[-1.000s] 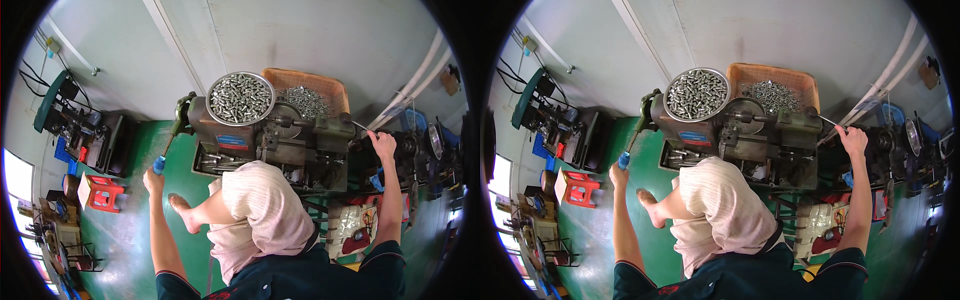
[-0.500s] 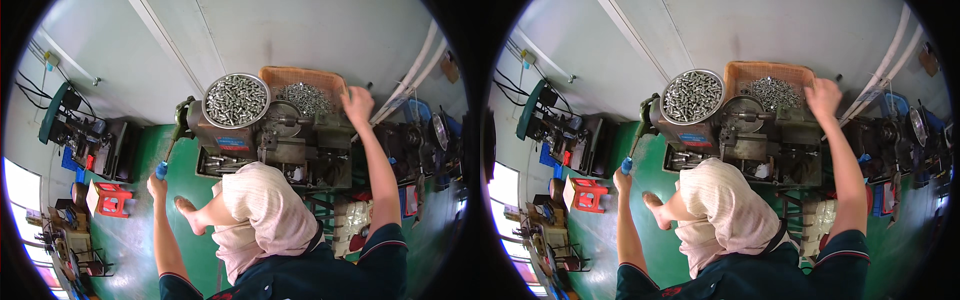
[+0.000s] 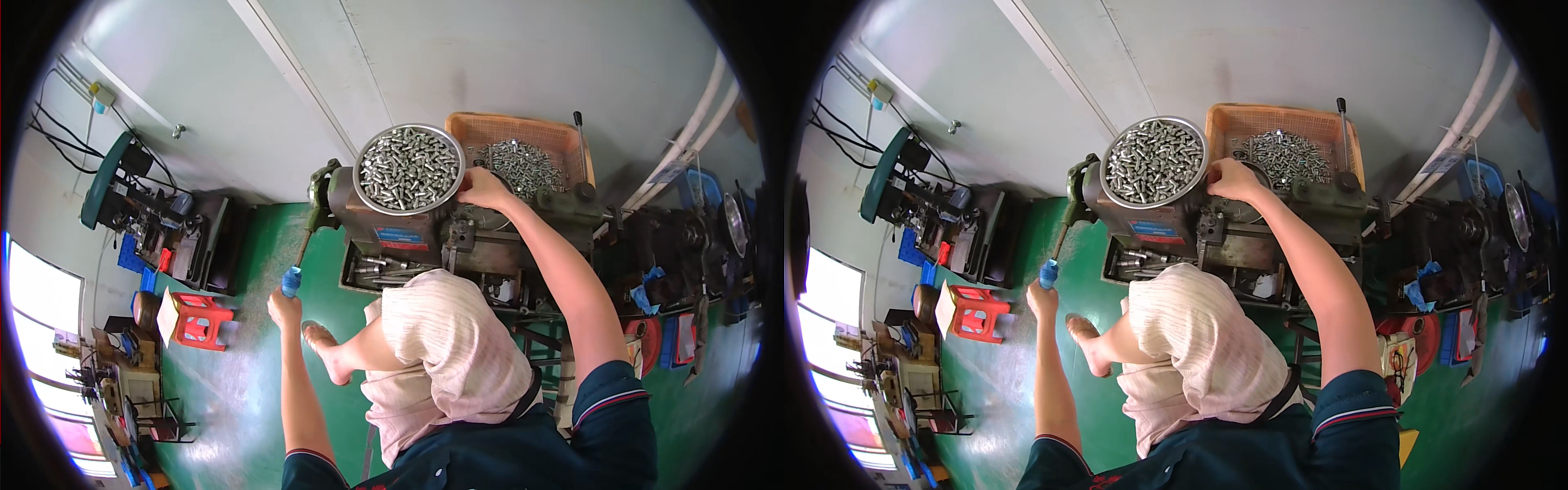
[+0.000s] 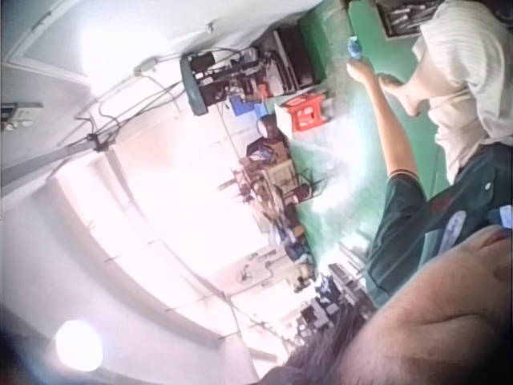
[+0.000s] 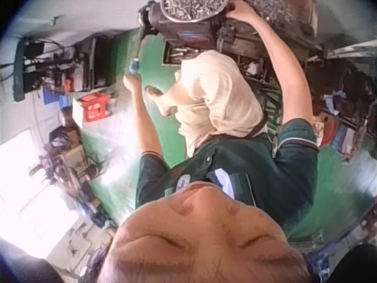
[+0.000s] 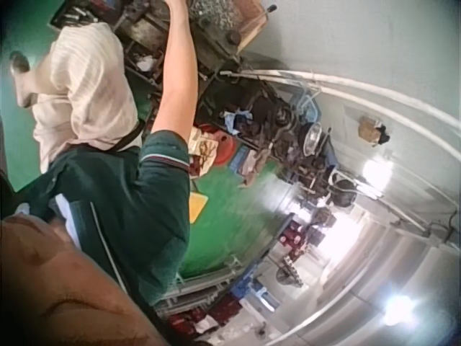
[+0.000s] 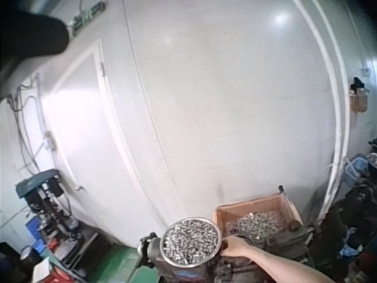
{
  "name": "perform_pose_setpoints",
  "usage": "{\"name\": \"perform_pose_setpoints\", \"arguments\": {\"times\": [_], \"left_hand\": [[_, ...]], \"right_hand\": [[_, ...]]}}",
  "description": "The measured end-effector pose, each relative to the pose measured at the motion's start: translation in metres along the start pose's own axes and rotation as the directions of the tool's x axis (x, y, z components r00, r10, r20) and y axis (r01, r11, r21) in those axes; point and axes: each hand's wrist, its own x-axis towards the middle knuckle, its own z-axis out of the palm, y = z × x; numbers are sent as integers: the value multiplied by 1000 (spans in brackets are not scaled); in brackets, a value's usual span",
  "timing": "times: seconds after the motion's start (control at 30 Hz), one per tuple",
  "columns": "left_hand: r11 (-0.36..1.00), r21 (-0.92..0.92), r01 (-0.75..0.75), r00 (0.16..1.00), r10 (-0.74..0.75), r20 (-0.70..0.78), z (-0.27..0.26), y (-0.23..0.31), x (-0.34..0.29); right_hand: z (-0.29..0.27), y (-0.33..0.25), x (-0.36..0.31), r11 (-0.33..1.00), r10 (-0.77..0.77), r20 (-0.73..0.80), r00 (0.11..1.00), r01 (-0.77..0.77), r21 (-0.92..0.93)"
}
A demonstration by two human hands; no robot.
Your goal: The person machines metal bolts on a lathe, taking bolts from a dish, inserting them into the machine, and operating the machine levers by hand.
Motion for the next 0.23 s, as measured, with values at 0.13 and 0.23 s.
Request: {"name": "perform_pose_setpoints", "arguments": {"times": [0.13, 0.23], "left_hand": [[999, -19, 43, 999, -42, 34, -4, 37, -27], [996, 0, 84, 995, -84, 63, -3, 46, -43]], "right_hand": [[2, 16, 5, 999, -19, 6, 1000, 19, 39], [2, 9, 3, 999, -44, 6, 999, 44, 24]]}}
